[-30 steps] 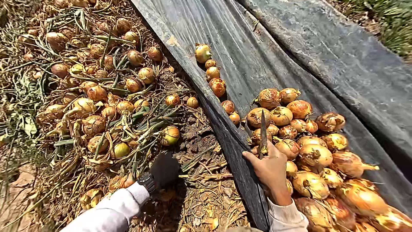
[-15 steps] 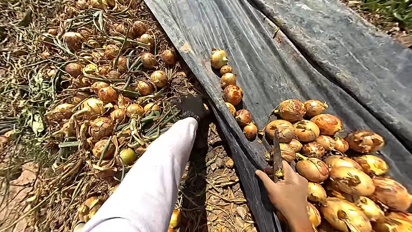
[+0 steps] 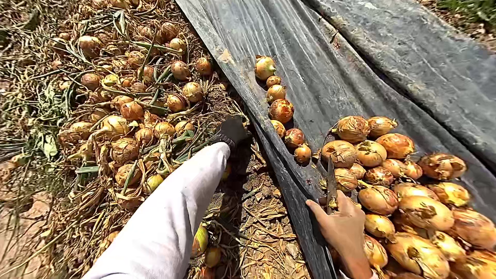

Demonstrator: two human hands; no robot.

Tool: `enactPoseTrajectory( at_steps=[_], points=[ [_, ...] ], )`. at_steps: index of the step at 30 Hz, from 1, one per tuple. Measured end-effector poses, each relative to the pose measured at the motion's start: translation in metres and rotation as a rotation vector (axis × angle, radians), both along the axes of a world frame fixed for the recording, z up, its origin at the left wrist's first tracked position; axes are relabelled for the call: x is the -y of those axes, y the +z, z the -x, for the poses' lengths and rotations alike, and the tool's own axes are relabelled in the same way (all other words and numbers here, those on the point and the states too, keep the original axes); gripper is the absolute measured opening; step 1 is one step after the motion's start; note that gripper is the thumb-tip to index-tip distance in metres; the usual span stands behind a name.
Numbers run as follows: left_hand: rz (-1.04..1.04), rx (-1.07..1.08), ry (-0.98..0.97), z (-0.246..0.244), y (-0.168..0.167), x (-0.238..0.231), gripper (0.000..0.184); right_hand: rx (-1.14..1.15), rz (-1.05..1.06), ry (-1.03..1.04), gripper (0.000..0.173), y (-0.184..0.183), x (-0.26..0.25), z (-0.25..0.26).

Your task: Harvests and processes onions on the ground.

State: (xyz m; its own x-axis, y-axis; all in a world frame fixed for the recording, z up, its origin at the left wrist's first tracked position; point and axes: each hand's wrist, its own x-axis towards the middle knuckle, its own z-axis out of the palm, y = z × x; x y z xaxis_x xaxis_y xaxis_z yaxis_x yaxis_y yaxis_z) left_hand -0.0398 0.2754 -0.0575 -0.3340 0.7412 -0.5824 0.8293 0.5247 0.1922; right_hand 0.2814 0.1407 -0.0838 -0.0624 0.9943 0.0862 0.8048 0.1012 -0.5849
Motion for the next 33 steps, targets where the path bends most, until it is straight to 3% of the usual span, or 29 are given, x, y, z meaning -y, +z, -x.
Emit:
enactPoseTrajectory(
  at_steps=[3,4,6,8,10,12,14,17,20,24,26,30,33],
  points=[
    [-0.168,-0.209,-0.067,0.039,-0.013,0.036,0.082,-0.035,0.01,0.012,0.043,0.004,0.006,0.009],
    [-0.179,-0.238,-0.076,0.049,-0.001,0.055,0.083,-0.053,0.013,0.033,0.043,0.006,0.009,0.012],
    [-0.203,-0.265,-0.002,0.066,0.027,0.114,0.08,-0.066,0.024,0.117,0.04,0.008,0.015,0.022],
    [-0.289,-0.222,0.191,0.088,0.033,0.188,0.072,-0.038,0.069,0.242,0.033,0.006,0.023,0.034],
    [-0.472,0.112,0.568,0.096,0.037,0.256,0.05,0.026,0.154,0.331,0.031,0.005,0.026,0.047],
    [-0.745,0.638,1.022,0.08,0.047,0.301,0.032,0.05,0.21,0.374,0.039,0.008,0.028,0.055],
    [-0.919,0.997,1.317,0.048,0.065,0.317,0.038,-0.032,0.203,0.375,0.064,0.018,0.031,0.066],
    [-1.033,1.315,1.546,-0.012,0.085,0.303,0.045,-0.263,0.32,0.421,0.096,0.045,0.042,0.095],
    [-1.076,1.557,1.563,-0.064,0.1,0.27,0.046,-0.491,0.47,0.537,0.1,0.056,0.051,0.122],
    [-1.024,1.422,1.485,-0.107,0.099,0.245,0.034,-0.598,0.337,0.514,0.094,0.047,0.052,0.125],
    [-0.932,1.339,1.318,-0.108,0.081,0.251,0.043,-0.703,0.348,0.493,0.089,0.04,0.051,0.117],
    [-0.813,1.323,0.966,-0.096,0.066,0.268,0.076,-1.023,0.56,0.462,0.082,0.029,0.053,0.105],
    [-0.679,1.055,0.925,-0.096,0.098,0.26,0.072,-1.168,0.734,0.484,0.07,0.032,0.06,0.104]
  ],
)
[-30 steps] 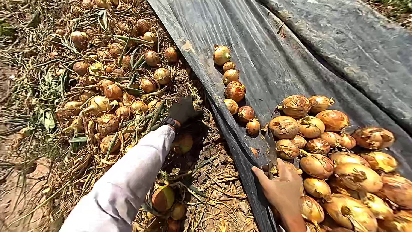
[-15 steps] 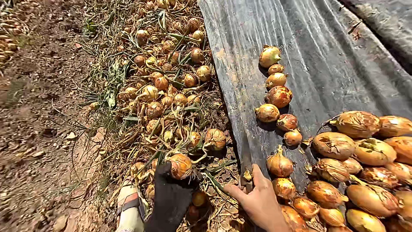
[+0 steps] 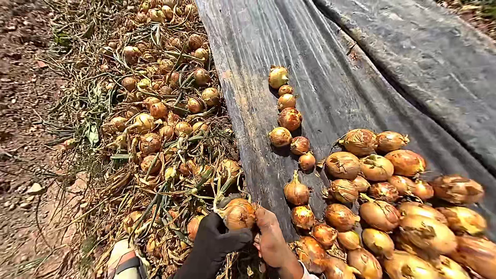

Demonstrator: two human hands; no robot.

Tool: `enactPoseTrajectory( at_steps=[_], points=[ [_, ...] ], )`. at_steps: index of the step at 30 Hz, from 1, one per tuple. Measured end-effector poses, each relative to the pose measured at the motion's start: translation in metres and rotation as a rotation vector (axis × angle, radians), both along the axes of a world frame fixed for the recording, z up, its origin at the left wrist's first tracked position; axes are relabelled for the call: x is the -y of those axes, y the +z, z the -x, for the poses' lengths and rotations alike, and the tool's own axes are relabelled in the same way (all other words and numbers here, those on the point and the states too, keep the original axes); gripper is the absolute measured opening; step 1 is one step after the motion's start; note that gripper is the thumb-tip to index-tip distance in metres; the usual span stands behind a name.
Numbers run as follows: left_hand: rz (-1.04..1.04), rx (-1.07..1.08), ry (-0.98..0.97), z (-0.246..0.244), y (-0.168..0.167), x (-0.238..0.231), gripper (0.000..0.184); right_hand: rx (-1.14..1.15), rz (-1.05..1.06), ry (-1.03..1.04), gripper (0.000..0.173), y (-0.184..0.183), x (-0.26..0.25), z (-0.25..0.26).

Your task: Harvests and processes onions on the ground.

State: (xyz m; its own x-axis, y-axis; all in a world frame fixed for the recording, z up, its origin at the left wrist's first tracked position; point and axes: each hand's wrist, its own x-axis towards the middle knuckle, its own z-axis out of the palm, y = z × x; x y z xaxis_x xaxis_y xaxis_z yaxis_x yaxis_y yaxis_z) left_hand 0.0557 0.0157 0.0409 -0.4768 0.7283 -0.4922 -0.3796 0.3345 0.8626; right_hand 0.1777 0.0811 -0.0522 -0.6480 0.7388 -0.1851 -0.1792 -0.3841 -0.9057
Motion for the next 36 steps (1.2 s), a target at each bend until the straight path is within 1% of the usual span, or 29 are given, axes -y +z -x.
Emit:
enactPoseTrajectory(
  at_steps=[1,2,3,5,6,7,8,9,10,11,12,13,14,16,17,21,24,25,26,27,28,29,30,31,32,33,35,36],
  points=[
    [0.061,-0.062,0.003,0.0,0.011,-0.004,0.068,-0.048,0.048,0.051,0.065,0.001,0.003,0.0],
    [0.063,-0.095,-0.009,0.003,0.015,-0.001,0.067,-0.103,0.085,0.111,0.059,0.001,0.007,-0.001],
    [0.019,-0.139,-0.021,0.012,0.008,0.005,0.071,-0.145,0.104,0.166,0.057,0.001,0.011,-0.004],
    [0.04,-0.349,0.032,0.038,-0.01,0.007,0.08,-0.187,0.076,0.227,0.056,0.003,0.015,-0.007],
    [0.104,-0.475,0.07,0.055,-0.018,0.006,0.084,-0.174,0.058,0.208,0.056,0.004,0.017,-0.009],
    [0.207,-0.639,0.039,0.069,-0.015,0.006,0.085,-0.105,0.047,0.153,0.055,0.004,0.019,-0.009],
    [0.298,-0.818,-0.059,0.076,-0.005,0.006,0.081,0.02,0.017,0.086,0.056,0.002,0.017,-0.006],
    [0.351,-1.042,-0.157,0.077,-0.004,0.007,0.074,0.167,-0.048,0.032,0.061,-0.001,0.013,-0.003],
    [0.372,-1.254,-0.226,0.072,-0.008,0.008,0.066,0.306,-0.139,0.016,0.076,-0.003,0.009,0.0],
    [0.372,-1.425,-0.284,0.065,-0.014,0.009,0.062,0.423,-0.23,0.052,0.095,-0.002,0.003,0.004],
    [0.357,-1.535,-0.325,0.057,-0.019,0.007,0.058,0.504,-0.315,0.068,0.104,0.001,0.0,0.013],
    [0.355,-1.6,-0.353,0.049,-0.023,0.006,0.053,0.559,-0.391,0.072,0.103,0.005,-0.003,0.022],
    [0.353,-1.628,-0.367,0.043,-0.027,0.005,0.048,0.589,-0.44,0.074,0.094,0.008,-0.005,0.029],
    [0.353,-1.636,-0.361,0.036,-0.035,0.006,0.044,0.595,-0.463,0.083,0.071,0.008,-0.006,0.037],
    [0.355,-1.633,-0.354,0.036,-0.041,0.007,0.044,0.587,-0.447,0.113,0.067,0.007,-0.006,0.038],
    [0.278,-1.594,-0.298,0.046,-0.06,0.023,0.049,0.479,-0.35,0.24,0.067,0.0,0.004,0.034],
    [0.18,-1.602,-0.169,0.045,-0.06,0.028,0.044,0.314,-0.368,0.243,0.067,-0.008,0.01,0.033],
    [0.204,-1.595,-0.104,0.043,-0.055,0.026,0.042,0.246,-0.378,0.25,0.067,-0.009,0.012,0.032],
    [0.291,-1.546,-0.048,0.044,-0.049,0.028,0.039,0.176,-0.376,0.263,0.068,-0.007,0.016,0.029],
    [0.445,-1.451,-0.025,0.053,-0.042,0.035,0.039,0.113,-0.358,0.284,0.069,0.001,0.022,0.023],
    [0.566,-1.388,-0.003,0.078,-0.049,0.049,0.045,0.08,-0.316,0.32,0.07,0.013,0.026,0.016],
    [0.438,-1.514,0.143,0.116,-0.08,0.069,0.047,0.079,-0.282,0.356,0.07,0.019,0.03,0.009],
    [0.373,-1.541,0.169,0.145,-0.086,0.083,0.05,0.119,-0.249,0.374,0.068,0.017,0.031,0.003],
    [0.353,-1.493,0.141,0.162,-0.069,0.079,0.054,0.226,-0.215,0.394,0.066,0.009,0.031,-0.001],
    [0.334,-1.43,0.067,0.164,-0.041,0.066,0.059,0.384,-0.165,0.439,0.064,-0.001,0.031,-0.001],
    [0.347,-1.381,-0.059,0.155,-0.013,0.056,0.067,0.555,-0.116,0.524,0.064,-0.012,0.034,0.001],
    [0.339,-1.271,-0.438,0.131,0.026,0.042,0.08,0.828,-0.088,0.76,0.072,-0.024,0.039,0.009],
    [0.329,-1.168,-0.608,0.12,0.041,0.033,0.09,0.903,-0.106,0.806,0.073,-0.023,0.04,0.013]
  ],
)
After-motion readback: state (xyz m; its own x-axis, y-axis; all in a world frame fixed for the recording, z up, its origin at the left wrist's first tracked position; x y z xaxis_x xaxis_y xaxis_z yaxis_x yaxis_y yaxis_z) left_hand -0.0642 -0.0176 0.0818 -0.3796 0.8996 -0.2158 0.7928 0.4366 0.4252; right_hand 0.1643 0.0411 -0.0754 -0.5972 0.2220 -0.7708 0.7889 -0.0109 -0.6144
